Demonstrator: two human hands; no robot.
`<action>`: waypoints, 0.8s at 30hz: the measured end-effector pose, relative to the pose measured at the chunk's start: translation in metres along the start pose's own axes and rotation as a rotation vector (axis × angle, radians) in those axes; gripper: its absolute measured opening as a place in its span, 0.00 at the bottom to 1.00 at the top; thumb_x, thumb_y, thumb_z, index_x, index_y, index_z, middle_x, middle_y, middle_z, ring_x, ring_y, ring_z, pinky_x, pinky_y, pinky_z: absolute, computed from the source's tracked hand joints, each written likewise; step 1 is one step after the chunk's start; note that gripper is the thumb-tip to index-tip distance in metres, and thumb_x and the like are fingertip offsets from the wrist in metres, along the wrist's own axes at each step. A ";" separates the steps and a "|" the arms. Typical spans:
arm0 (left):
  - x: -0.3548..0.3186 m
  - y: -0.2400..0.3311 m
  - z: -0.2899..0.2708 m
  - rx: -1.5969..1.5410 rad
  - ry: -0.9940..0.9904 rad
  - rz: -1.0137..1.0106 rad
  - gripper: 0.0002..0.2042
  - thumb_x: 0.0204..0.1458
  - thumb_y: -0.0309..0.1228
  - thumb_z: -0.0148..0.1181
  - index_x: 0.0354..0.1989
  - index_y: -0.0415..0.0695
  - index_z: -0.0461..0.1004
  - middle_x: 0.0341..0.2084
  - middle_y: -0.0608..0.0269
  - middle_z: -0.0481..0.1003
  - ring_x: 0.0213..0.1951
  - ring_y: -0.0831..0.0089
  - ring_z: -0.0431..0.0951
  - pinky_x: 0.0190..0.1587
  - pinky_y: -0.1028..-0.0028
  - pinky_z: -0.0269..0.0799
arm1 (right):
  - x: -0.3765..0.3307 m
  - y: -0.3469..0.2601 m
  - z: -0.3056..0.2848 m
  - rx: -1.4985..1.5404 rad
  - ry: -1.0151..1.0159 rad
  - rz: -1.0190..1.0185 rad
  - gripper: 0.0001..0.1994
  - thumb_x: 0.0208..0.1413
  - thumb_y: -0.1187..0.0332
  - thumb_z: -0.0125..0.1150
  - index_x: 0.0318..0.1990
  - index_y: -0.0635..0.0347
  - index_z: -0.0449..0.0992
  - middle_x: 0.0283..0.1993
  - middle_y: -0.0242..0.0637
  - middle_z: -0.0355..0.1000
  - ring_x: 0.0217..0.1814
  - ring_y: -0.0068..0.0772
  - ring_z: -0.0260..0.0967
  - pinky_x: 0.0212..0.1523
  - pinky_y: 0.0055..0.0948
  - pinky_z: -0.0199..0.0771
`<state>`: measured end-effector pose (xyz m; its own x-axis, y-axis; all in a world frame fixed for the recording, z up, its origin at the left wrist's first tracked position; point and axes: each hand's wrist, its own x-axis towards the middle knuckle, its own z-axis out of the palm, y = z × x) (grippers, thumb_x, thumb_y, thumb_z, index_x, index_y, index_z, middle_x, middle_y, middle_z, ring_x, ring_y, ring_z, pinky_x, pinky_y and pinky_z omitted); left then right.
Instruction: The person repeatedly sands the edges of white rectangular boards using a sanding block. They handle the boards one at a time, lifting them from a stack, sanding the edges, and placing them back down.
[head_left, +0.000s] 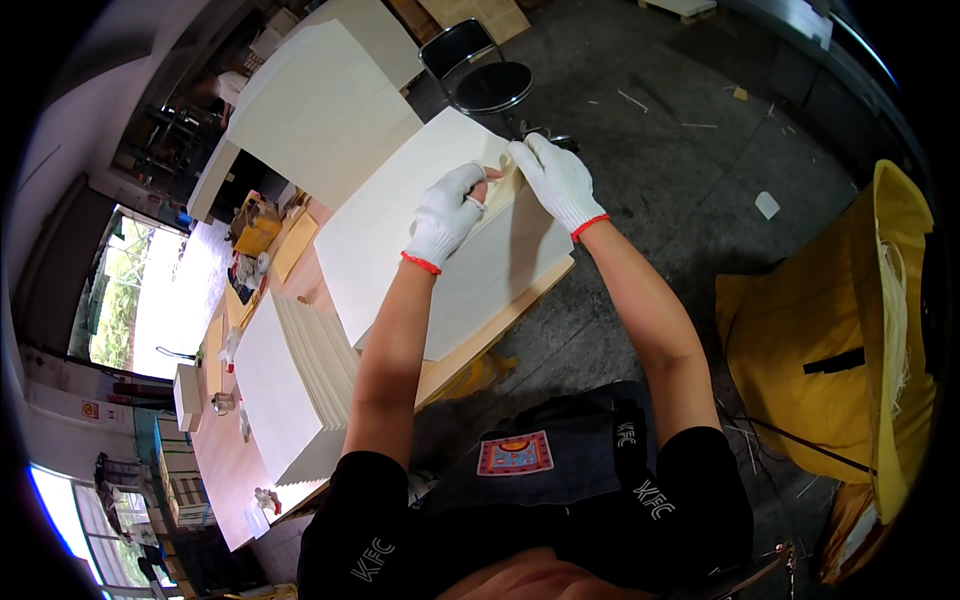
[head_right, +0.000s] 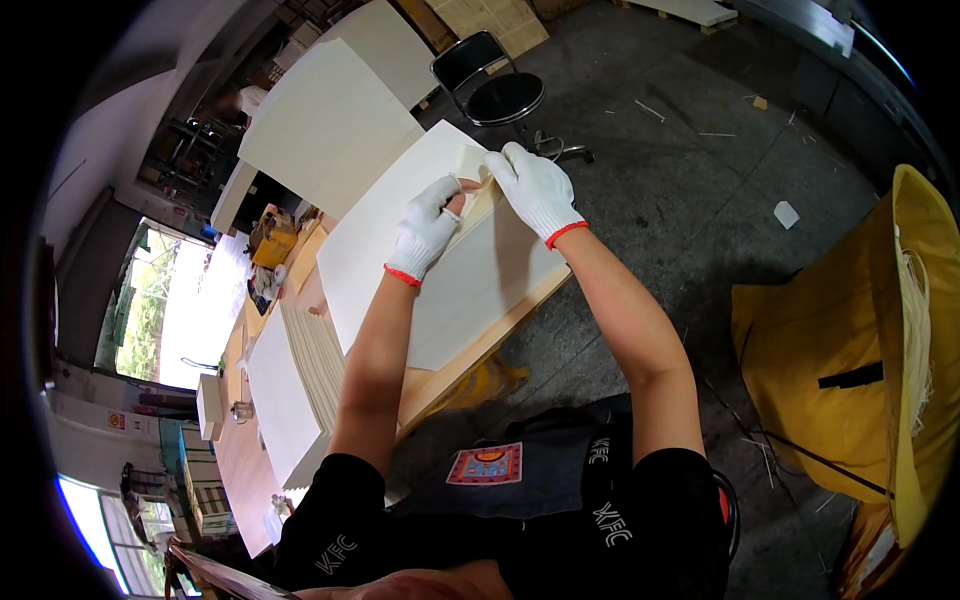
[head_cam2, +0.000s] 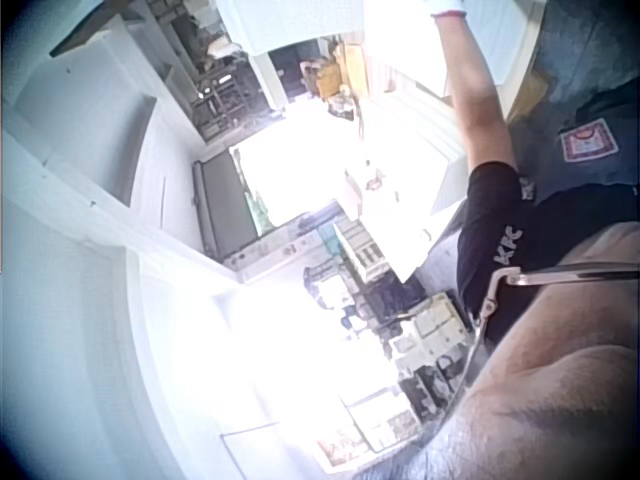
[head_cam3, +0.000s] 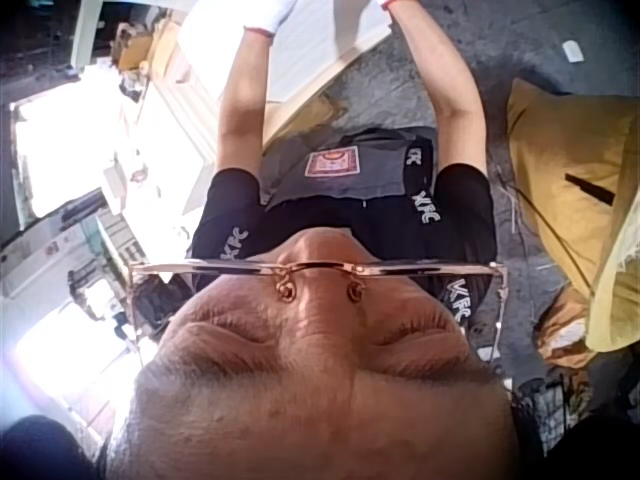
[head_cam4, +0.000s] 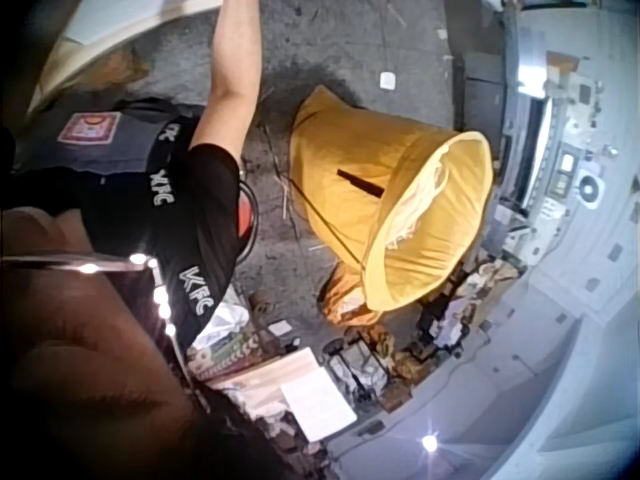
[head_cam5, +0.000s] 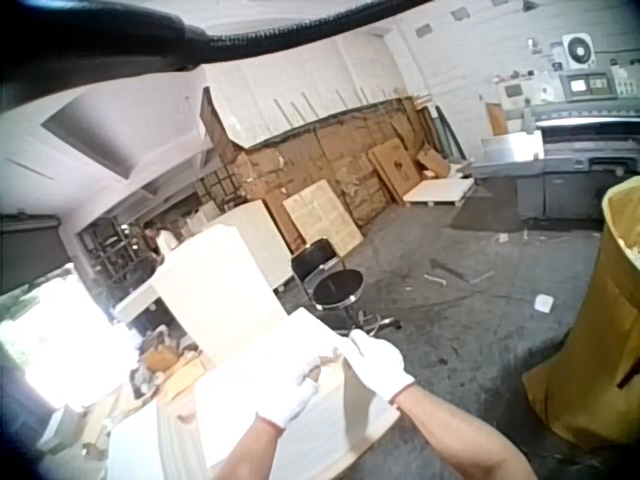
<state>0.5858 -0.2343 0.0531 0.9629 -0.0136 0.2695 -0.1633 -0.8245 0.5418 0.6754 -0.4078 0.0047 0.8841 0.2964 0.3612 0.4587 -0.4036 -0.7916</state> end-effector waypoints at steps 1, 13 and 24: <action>-0.001 0.004 -0.001 0.034 -0.003 -0.006 0.15 0.56 0.32 0.67 0.52 0.45 0.79 0.35 0.60 0.79 0.32 0.72 0.77 0.40 0.71 0.74 | 0.000 0.000 0.001 -0.002 0.006 -0.008 0.25 0.68 0.43 0.43 0.39 0.58 0.72 0.34 0.54 0.76 0.40 0.60 0.75 0.40 0.54 0.69; -0.003 0.012 -0.002 -0.010 0.006 -0.085 0.13 0.59 0.29 0.60 0.53 0.47 0.79 0.34 0.54 0.78 0.37 0.63 0.79 0.42 0.67 0.75 | -0.002 -0.009 -0.006 0.041 -0.036 0.029 0.26 0.67 0.41 0.43 0.37 0.58 0.72 0.33 0.54 0.77 0.38 0.60 0.75 0.40 0.53 0.70; -0.002 0.014 -0.002 0.125 -0.007 0.005 0.16 0.53 0.34 0.68 0.50 0.45 0.79 0.42 0.52 0.80 0.46 0.60 0.80 0.50 0.66 0.74 | 0.000 0.001 0.003 0.019 0.022 -0.005 0.25 0.66 0.42 0.45 0.36 0.58 0.72 0.31 0.53 0.77 0.37 0.59 0.75 0.39 0.52 0.71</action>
<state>0.5809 -0.2449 0.0612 0.9639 -0.0214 0.2656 -0.1402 -0.8884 0.4371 0.6757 -0.4052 0.0023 0.8838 0.2795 0.3753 0.4613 -0.3861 -0.7989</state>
